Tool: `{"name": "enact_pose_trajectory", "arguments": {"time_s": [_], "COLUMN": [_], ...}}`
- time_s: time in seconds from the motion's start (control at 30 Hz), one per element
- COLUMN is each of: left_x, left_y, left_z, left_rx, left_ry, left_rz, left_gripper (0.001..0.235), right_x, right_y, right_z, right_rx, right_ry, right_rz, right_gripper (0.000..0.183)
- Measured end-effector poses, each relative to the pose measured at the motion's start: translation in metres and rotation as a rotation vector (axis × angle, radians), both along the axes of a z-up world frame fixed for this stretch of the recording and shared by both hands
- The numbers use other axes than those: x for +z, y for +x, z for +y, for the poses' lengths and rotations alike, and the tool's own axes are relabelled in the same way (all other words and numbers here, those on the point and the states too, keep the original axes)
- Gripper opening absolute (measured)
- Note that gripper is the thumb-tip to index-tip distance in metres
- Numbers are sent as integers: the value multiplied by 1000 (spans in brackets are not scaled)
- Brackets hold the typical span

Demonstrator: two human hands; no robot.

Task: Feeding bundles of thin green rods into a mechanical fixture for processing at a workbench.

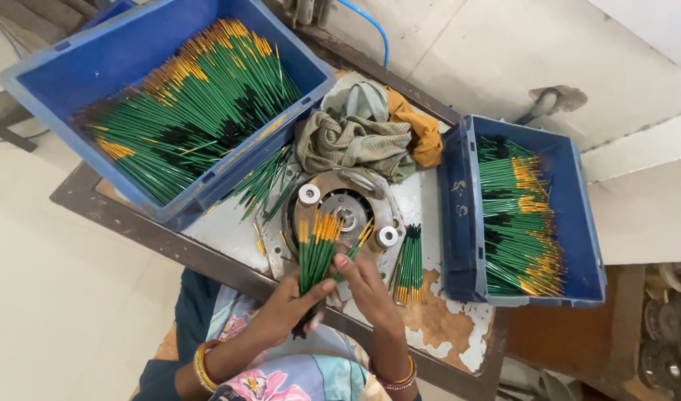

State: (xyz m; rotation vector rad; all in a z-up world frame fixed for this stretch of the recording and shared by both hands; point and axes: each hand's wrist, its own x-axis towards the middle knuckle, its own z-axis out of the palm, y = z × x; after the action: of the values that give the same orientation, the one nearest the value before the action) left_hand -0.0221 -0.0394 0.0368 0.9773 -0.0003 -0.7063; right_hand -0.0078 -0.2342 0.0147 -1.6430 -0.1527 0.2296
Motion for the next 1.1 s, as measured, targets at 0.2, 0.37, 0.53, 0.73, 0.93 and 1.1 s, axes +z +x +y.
{"name": "enact_pose_trajectory", "arguments": {"time_s": [0.2, 0.37, 0.53, 0.73, 0.93, 1.1], "left_x": [1, -5, -12, -17, -33, -29], "left_y": [-6, -9, -14, -14, 5, 28], "left_z": [-4, -8, -7, -6, 0, 11], "left_rx": [99, 103, 68, 66, -314, -61], "left_ry": [-58, -36, -27, -1, 223, 1247], "left_rz": [2, 22, -29, -76, -211, -958], "left_gripper": [39, 37, 36, 35, 39, 54], "right_x": [40, 44, 28, 33, 36, 101], "right_y": [-3, -4, -1, -5, -13, -40], "right_z": [6, -2, -14, -10, -19, -11], "right_rx": [-339, -301, -272, -265, -312, -546], "right_ry": [207, 360, 614, 670, -121, -577], "right_rz": [-27, -70, -10, -10, -200, -645], "right_gripper": [30, 30, 17, 13, 14, 28]}}
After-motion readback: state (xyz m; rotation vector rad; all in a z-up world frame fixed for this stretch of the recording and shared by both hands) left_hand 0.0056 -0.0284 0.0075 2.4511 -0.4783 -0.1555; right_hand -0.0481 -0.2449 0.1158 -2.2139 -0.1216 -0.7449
